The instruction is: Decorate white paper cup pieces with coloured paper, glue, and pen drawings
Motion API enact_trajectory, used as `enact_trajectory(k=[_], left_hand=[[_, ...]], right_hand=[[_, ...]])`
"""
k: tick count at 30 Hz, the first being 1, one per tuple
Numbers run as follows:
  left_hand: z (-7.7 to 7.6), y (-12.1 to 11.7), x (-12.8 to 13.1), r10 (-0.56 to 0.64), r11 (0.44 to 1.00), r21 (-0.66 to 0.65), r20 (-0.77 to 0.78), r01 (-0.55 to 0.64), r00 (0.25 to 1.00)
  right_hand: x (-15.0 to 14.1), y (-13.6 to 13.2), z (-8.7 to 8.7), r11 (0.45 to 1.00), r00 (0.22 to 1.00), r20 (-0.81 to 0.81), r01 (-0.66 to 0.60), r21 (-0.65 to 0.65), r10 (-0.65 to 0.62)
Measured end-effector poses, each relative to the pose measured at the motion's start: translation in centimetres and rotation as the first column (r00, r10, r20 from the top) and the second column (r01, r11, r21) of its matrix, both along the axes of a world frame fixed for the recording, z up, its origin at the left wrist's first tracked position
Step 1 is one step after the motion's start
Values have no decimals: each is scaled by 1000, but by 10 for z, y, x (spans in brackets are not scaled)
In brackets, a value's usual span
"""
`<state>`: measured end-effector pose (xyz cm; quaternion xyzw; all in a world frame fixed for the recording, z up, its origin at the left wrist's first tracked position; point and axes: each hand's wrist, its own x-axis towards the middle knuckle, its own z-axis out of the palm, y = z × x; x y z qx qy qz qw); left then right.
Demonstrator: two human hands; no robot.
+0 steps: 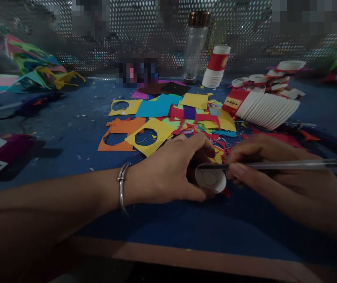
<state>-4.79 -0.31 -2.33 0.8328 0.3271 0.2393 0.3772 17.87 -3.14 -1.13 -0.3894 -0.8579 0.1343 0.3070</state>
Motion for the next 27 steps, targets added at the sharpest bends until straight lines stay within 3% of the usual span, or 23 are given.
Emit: enact_trajectory(k=[7,22,27], left_hand=[[0,1,-1,16,1000,5,-16,-16,1000],[-2,0,-1,13,1000,-27,-2,-13,1000],[-2,1,-1,11,1000,-5,-30,-12,999]], right_hand=[[3,0,3,996,999,-41,38,77,-35],[5,-2,7,997,999,-37,30,67,-27],[5,-2,8,991,999,27,43,123,-47]])
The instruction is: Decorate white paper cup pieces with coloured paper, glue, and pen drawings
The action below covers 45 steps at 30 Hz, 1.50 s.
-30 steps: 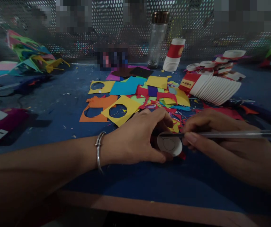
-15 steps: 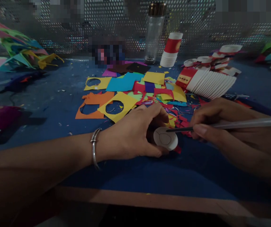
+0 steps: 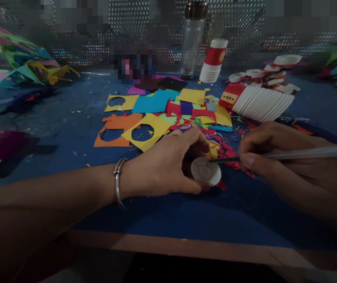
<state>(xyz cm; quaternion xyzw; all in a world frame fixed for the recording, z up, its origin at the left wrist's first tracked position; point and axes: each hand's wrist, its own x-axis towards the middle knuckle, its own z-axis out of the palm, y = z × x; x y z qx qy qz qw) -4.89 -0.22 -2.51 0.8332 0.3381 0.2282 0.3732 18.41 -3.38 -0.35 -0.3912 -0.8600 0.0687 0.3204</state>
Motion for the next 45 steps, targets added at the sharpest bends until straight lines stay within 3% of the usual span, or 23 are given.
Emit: enact_trajectory(k=[8,16,25,39,45], left_hand=[[0,0,-1,-16,1000,24,17,16,1000],[0,2,-2,-45,998,39,23,44,999],[-1,0,-1,-42,982,181,-27,46,999],[-1,-1,-2,-41,979,199,-48,50,998],[1,-1,-2,-48,974,217,-60,59,997]], right_hand=[[-2,-5,0,996,999,37,31,84,-35],[-4,-6,-3,999,999,5,-47,2,47],[-3,-3,-5,996,997,-18,-73,-49,72],[-7,-4,-4,982,992,-53,-120,-145,113],[-13,-5,-3,961,981,-147,-155,-230,123]])
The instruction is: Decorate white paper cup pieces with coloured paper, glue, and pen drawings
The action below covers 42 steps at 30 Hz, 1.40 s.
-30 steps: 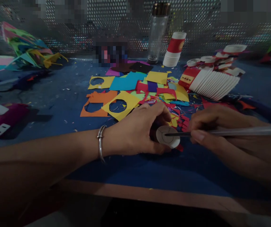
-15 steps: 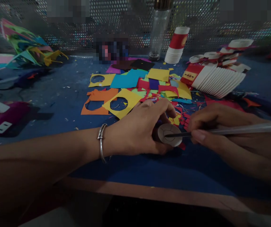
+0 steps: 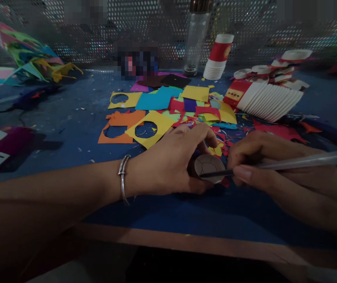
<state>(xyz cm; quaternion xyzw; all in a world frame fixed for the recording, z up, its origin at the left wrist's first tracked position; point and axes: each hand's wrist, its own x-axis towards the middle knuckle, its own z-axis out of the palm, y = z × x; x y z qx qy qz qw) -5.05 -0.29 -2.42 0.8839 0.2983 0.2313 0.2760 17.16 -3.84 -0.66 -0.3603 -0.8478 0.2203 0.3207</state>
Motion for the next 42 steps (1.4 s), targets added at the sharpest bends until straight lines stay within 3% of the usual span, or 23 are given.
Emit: enact_trajectory(k=[8,15,34,42], left_hand=[[-6,-2,2,22,998,66,26,-23,999],[-6,-4,2,43,996,75,16,-44,999],[-4,-3,1,20,999,48,21,-21,1000],[-5,-1,0,-10,999,47,26,9,1000]], right_hand=[[-2,3,5,983,977,-139,149,-105,-162],[-2,3,4,969,966,-159,178,-170,-205],[-3,4,8,986,989,-24,140,-92,-143],[-3,6,6,983,989,-43,135,-128,-141]])
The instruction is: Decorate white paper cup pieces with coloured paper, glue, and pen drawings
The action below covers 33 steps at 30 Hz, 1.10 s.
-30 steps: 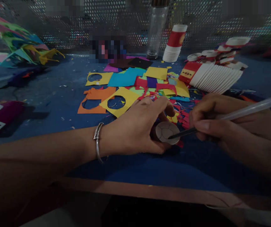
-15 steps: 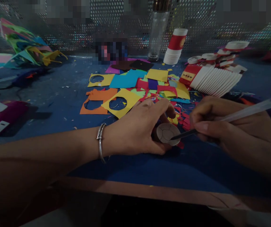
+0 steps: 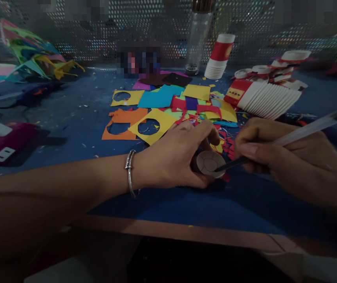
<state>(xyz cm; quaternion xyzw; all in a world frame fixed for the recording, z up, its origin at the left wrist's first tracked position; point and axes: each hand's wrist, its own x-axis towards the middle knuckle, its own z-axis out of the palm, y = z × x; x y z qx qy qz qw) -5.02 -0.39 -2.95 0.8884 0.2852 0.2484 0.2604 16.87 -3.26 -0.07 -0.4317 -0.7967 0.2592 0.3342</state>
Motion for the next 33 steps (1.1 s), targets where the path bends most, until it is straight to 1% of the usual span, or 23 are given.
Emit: enact_trajectory(k=[6,10,12,14,17,21,23,27,33], left_hand=[[1,0,0,9,1000,9,-12,-8,1000],[3,-1,0,18,1000,20,-42,-17,999],[3,-1,0,23,999,31,-52,-21,998],[3,-1,0,25,999,37,-55,-23,998],[4,-1,0,29,999,24,-62,-28,998],[5,-2,1,50,999,10,-80,-49,996],[6,-2,1,51,999,14,-82,-50,995],[5,-1,1,52,999,20,-95,-50,994],[4,0,0,29,999,26,-97,-27,995]], right_hand=[[-5,0,5,999,1000,-10,16,-46,-16],[-6,6,2,981,994,-110,2,-195,-24],[-6,9,1,976,989,-144,5,-217,-37],[-5,11,1,981,988,-148,17,-195,-46],[-3,13,3,986,993,-106,37,-163,-55],[-3,12,6,992,993,-24,110,-59,-112],[-3,12,7,993,993,-4,120,-19,-120],[-5,11,6,997,997,6,78,-14,-78],[-6,11,6,996,996,20,91,11,-91]])
